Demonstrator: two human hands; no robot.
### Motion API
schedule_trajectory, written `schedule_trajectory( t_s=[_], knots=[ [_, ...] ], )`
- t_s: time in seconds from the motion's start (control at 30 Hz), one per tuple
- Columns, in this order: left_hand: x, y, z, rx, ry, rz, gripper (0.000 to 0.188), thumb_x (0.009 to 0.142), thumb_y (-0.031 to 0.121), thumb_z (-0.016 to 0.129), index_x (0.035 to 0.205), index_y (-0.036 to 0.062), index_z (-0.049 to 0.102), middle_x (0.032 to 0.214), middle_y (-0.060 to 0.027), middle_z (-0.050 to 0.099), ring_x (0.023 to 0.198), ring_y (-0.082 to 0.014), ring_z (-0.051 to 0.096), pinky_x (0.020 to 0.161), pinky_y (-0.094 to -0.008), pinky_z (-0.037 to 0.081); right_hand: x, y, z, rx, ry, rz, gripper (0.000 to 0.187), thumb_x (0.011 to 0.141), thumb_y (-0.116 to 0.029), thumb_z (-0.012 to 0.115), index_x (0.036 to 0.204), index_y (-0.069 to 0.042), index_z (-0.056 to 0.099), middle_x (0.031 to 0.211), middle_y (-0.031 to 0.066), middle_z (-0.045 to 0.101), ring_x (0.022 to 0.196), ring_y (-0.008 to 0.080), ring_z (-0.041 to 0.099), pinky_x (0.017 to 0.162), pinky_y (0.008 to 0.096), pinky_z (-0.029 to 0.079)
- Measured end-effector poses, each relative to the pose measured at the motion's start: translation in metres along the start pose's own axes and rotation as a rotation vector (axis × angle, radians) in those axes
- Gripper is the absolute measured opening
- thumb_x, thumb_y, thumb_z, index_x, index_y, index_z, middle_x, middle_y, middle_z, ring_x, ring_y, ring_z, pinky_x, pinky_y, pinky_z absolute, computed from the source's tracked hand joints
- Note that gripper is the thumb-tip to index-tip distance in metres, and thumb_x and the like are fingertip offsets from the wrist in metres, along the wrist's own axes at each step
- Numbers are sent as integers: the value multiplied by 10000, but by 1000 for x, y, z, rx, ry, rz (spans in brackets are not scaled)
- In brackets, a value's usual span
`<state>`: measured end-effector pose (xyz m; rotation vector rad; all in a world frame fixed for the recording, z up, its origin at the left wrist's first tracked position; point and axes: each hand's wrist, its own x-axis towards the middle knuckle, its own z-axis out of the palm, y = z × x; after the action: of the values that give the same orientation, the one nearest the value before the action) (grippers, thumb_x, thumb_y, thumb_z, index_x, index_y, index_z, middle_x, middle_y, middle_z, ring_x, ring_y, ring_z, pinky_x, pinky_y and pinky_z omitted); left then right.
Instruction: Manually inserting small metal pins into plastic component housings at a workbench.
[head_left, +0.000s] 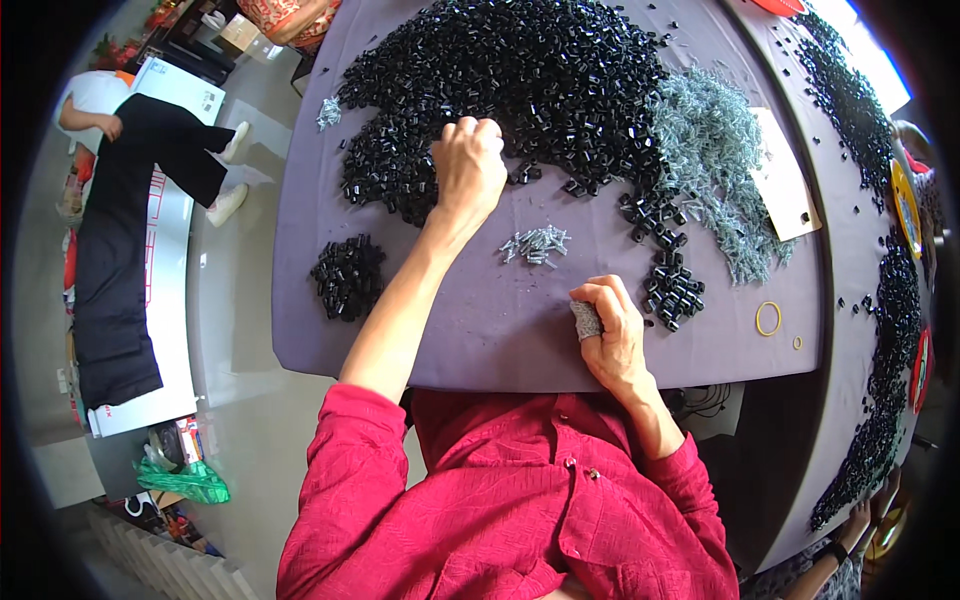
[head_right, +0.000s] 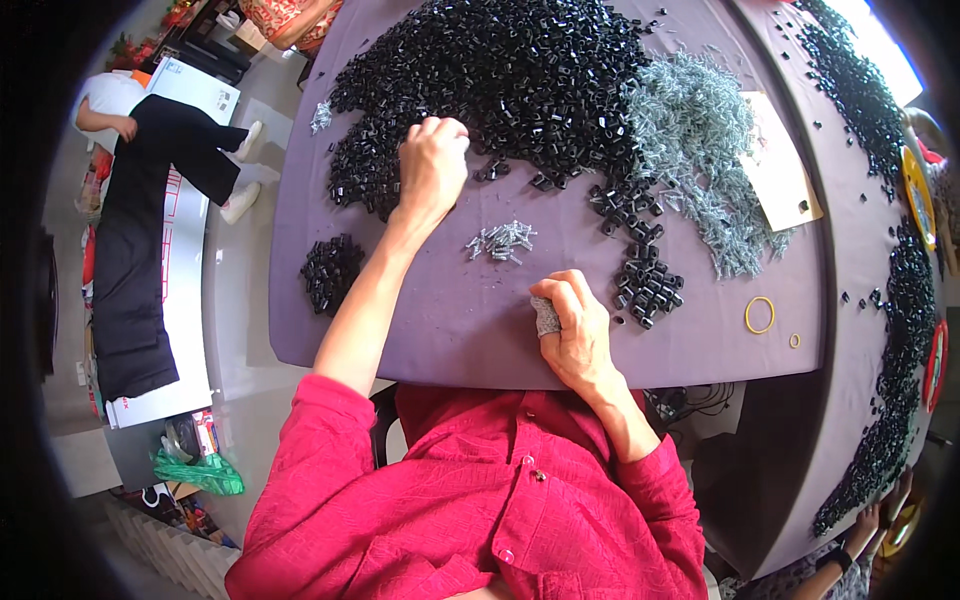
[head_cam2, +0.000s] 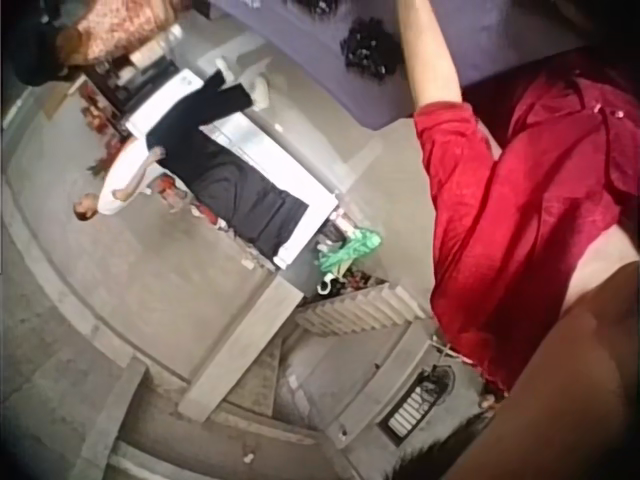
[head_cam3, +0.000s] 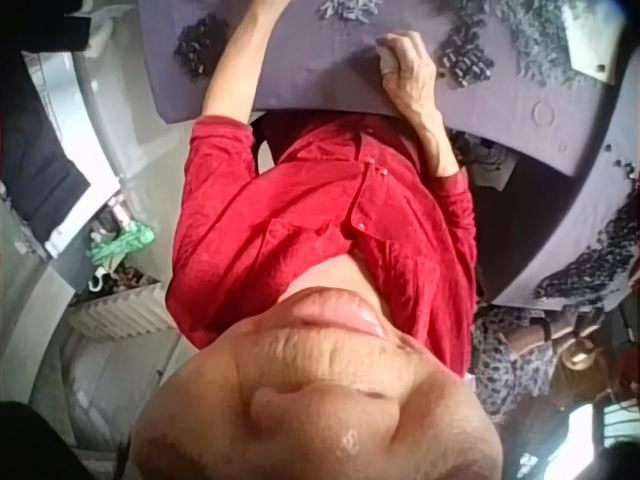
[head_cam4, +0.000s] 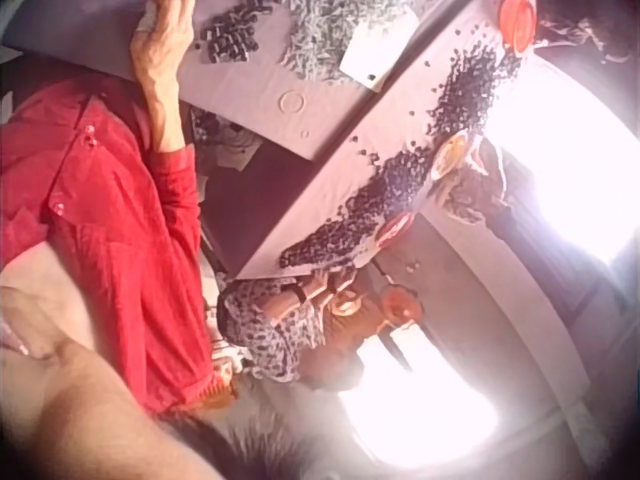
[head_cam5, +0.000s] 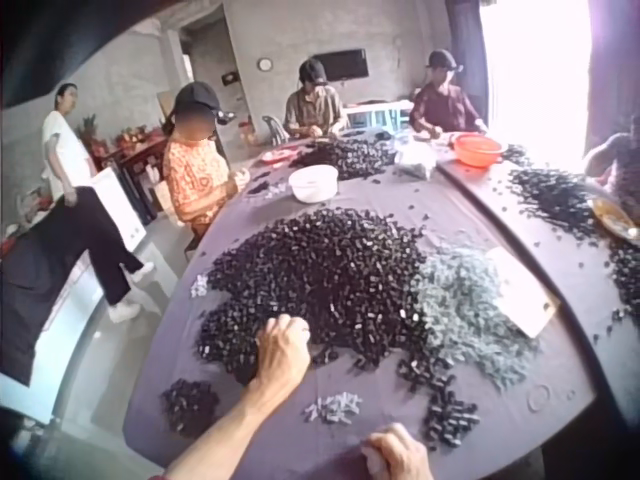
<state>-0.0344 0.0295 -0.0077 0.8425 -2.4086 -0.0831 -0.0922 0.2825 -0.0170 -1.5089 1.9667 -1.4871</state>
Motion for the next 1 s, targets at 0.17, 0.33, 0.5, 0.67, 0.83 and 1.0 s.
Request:
schedule_trajectory(
  t_s=[0.17,0.33,0.5,0.67,0.83,1.0],
  knots=[
    [-45,47,-47,-896,-199,-425,217,820,-15,566,1024,12,636,892,-61,653,757,-124,594,660,-262,493,-2,-2,-1,-30,31,-17,339,609,128,531,911,-22,570,868,147,555,754,333,580,640,353,481],
    [-111,61,-55,-1555,-445,-773,188,857,-12,559,1027,-10,639,875,-90,654,708,-113,610,627,-234,519,0,-12,3,288,92,217,203,710,126,559,866,-3,584,774,42,565,686,107,565,623,255,463],
    [-127,69,-61,-1641,-428,-908,166,872,18,567,1023,-9,632,868,-95,660,727,-149,644,675,-292,559,-1,-21,15,527,110,349,230,740,134,556,920,-7,579,851,27,610,779,89,593,712,224,473],
    [-137,69,-60,-1632,-398,-891,168,869,3,562,1020,-12,632,867,-85,660,721,-155,650,670,-293,563,-3,-20,22,495,101,359,236,752,136,566,936,-12,583,859,21,616,790,81,593,698,228,479],
    [-143,72,-60,-1556,-377,-861,161,861,-12,563,1004,-17,637,848,-86,663,706,-145,645,658,-276,555,-5,-20,23,406,58,368,259,723,137,584,931,-18,593,836,34,621,775,97,602,697,239,487],
    [-148,70,-59,-1454,-367,-805,152,849,-13,584,987,-26,645,814,-88,666,662,-119,632,605,-243,539,-2,-30,18,259,34,321,275,684,131,596,918,-13,598,816,75,645,751,148,634,689,265,502]
  ],
)
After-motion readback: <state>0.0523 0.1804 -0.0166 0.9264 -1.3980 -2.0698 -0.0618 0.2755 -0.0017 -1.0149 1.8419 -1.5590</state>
